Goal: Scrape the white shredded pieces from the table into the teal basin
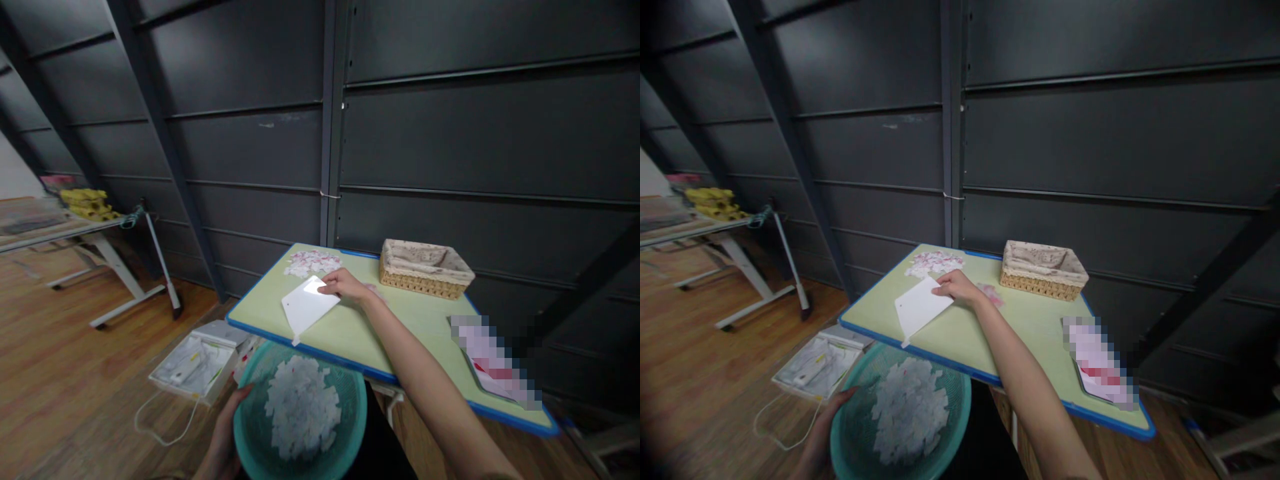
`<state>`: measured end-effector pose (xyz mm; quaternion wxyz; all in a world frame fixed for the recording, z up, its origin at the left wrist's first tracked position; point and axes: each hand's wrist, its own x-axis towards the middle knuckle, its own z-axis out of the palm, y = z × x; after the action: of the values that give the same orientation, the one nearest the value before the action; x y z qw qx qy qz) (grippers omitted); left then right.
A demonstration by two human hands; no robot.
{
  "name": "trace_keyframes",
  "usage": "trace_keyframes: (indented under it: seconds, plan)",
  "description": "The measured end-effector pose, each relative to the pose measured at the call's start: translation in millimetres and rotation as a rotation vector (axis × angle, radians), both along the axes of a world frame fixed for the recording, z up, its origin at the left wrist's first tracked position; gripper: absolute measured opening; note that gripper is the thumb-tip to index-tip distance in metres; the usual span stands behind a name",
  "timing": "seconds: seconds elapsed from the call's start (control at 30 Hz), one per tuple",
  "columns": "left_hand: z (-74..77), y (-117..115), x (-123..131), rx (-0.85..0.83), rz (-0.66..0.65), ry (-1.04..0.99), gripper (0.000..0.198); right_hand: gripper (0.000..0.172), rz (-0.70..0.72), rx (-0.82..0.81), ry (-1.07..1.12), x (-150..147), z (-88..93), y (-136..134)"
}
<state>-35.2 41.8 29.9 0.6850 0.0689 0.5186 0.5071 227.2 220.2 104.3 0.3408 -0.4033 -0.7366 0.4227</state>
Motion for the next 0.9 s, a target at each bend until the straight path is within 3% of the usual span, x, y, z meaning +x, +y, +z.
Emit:
trace_keyframes:
  seconds: [0.33,0.63,0.73,0.9]
  plan:
    - [-3.7,2,-4,-0.004,-0.007,-0.004,0.008,0.031,0.105,-0.113,0.063,-3,4.3,-6]
    - [0.0,2,-1,-0.004,-0.001,-0.057,0.009,0.027,-0.449,0.032,0.243,4,-4.3,10]
    - [0.7,1,-1,-0.008,-0.005,-0.018,0.009,0.025,-0.492,0.057,0.195,6,-9.3,14]
    - [6.3,-1,1,0.017,-0.006,0.079,0.008,0.027,-0.402,0.072,0.108,6,-11.5,13]
